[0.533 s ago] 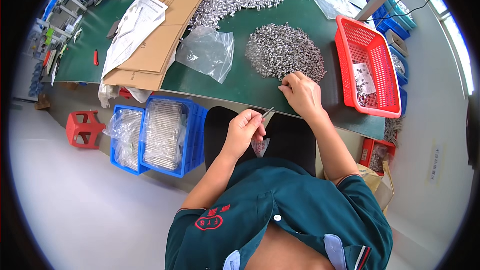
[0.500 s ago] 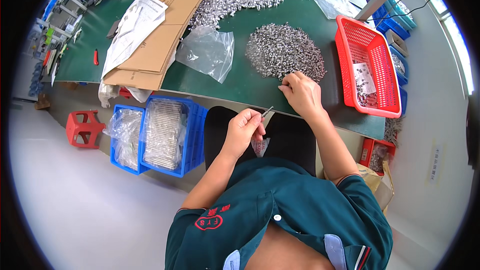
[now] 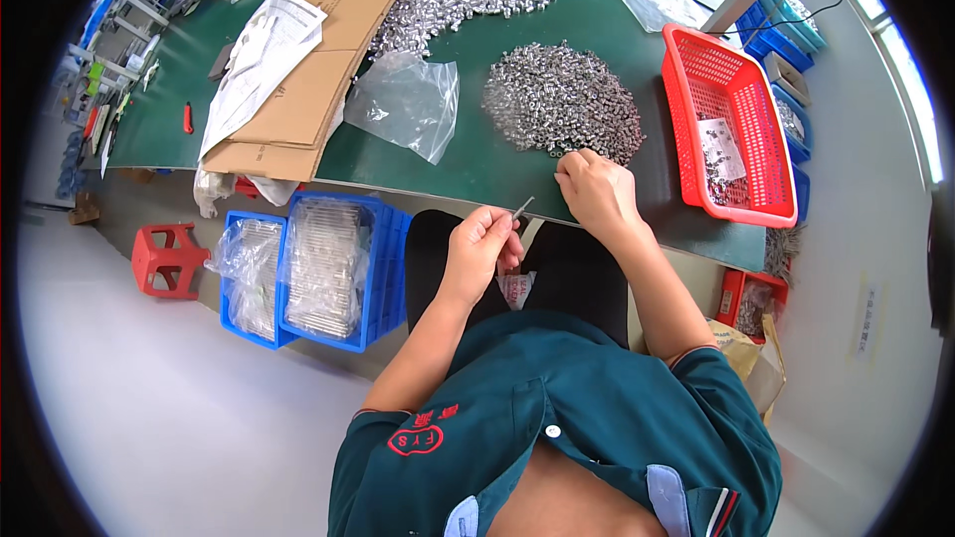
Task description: Sorting small metal hardware components and placing them into a plastic bag.
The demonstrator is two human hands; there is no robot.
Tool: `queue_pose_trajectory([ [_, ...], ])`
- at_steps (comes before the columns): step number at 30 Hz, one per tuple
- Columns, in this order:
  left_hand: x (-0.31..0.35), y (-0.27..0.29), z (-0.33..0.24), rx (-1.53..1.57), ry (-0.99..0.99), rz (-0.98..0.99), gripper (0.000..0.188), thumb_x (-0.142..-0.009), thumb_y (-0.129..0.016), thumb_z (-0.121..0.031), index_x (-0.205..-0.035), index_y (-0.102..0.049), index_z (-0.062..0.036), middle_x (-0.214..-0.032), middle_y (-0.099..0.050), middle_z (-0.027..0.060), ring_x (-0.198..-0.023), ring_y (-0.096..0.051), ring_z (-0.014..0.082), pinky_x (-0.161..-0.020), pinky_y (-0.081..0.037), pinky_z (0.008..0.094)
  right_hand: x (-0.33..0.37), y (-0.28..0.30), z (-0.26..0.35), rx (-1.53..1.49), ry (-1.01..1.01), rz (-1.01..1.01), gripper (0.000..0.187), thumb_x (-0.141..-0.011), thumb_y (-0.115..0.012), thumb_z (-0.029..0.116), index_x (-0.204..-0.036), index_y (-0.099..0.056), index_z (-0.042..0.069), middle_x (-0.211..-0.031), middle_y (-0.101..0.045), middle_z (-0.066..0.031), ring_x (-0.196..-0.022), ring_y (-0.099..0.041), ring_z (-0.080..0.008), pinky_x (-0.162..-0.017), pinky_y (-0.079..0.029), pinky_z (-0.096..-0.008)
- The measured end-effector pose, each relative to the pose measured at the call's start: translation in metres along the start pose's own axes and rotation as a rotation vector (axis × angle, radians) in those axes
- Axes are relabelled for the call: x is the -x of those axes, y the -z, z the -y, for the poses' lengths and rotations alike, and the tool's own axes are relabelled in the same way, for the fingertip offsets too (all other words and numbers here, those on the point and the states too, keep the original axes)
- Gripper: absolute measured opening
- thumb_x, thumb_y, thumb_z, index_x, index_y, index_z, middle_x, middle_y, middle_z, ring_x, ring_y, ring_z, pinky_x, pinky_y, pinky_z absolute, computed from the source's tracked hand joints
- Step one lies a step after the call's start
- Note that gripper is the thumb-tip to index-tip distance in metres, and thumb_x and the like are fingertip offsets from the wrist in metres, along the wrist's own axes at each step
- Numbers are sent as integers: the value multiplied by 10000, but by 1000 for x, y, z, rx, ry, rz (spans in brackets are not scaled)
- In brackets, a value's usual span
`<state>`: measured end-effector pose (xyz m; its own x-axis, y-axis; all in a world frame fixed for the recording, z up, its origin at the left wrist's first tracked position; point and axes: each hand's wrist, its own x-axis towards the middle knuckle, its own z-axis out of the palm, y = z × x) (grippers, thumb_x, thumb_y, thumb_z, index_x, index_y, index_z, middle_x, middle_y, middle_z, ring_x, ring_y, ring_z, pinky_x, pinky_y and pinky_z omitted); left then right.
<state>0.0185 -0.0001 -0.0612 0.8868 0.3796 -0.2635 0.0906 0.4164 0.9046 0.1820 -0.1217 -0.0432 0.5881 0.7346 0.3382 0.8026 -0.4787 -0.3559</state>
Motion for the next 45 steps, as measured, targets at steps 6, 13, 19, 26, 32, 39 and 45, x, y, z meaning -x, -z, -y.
queue_pose_trajectory([
  [6,1,0,1,3,7,-15,169,-958,-482,-146,-908,-555,-2,-662,-581,44,-536,-518,86,-519,-442,205,1,1,0,-91,-108,23,128,-769,-673,178,-778,-589,81,-764,-607,-71,-706,-616,-287,-612,-491,-399],
  [13,2,0,1,-18,1,-21,165,-952,-496,-151,-909,-557,-4,-665,-578,45,-534,-509,91,-519,-441,213,3,-3,2,-44,-91,-41,130,-776,-668,186,-780,-597,77,-773,-609,-72,-717,-617,-296,-614,-493,-398],
  [19,1,-2,-2,-75,-32,-20,158,-957,-483,-137,-901,-562,-12,-651,-578,35,-528,-524,73,-495,-432,196,7,18,17,-811,-353,194,87,-842,-632,68,-897,-628,1,-741,-594,-8,-639,-527,-61,-584,-446,-225],
  [26,3,-7,-3,-101,-46,0,144,-952,-487,-131,-905,-569,-21,-658,-582,31,-531,-526,70,-496,-443,198,14,20,21,-1125,-461,310,93,-842,-637,48,-913,-611,-6,-747,-585,13,-633,-528,-48,-574,-434,-190],
  [32,6,-6,-5,-134,-40,0,146,-953,-485,-131,-902,-570,-23,-660,-582,29,-535,-527,67,-503,-447,197,17,25,25,-1085,-448,320,98,-829,-648,30,-916,-613,2,-742,-590,9,-644,-548,-49,-569,-440,-191],
  [39,7,-7,-7,-214,-69,13,135,-937,-514,-113,-895,-592,-11,-658,-592,25,-544,-535,63,-508,-448,199,20,32,22,-1043,-362,301,80,-832,-631,6,-910,-613,1,-745,-596,1,-659,-561,-56,-593,-459,-201],
  [45,8,-5,-8,-183,-53,69,131,-932,-520,-101,-899,-601,-4,-657,-595,24,-552,-540,63,-517,-452,200,21,41,18,-924,-165,305,118,-801,-641,-37,-910,-616,2,-765,-602,-6,-688,-577,-60,-623,-478,-211],
])
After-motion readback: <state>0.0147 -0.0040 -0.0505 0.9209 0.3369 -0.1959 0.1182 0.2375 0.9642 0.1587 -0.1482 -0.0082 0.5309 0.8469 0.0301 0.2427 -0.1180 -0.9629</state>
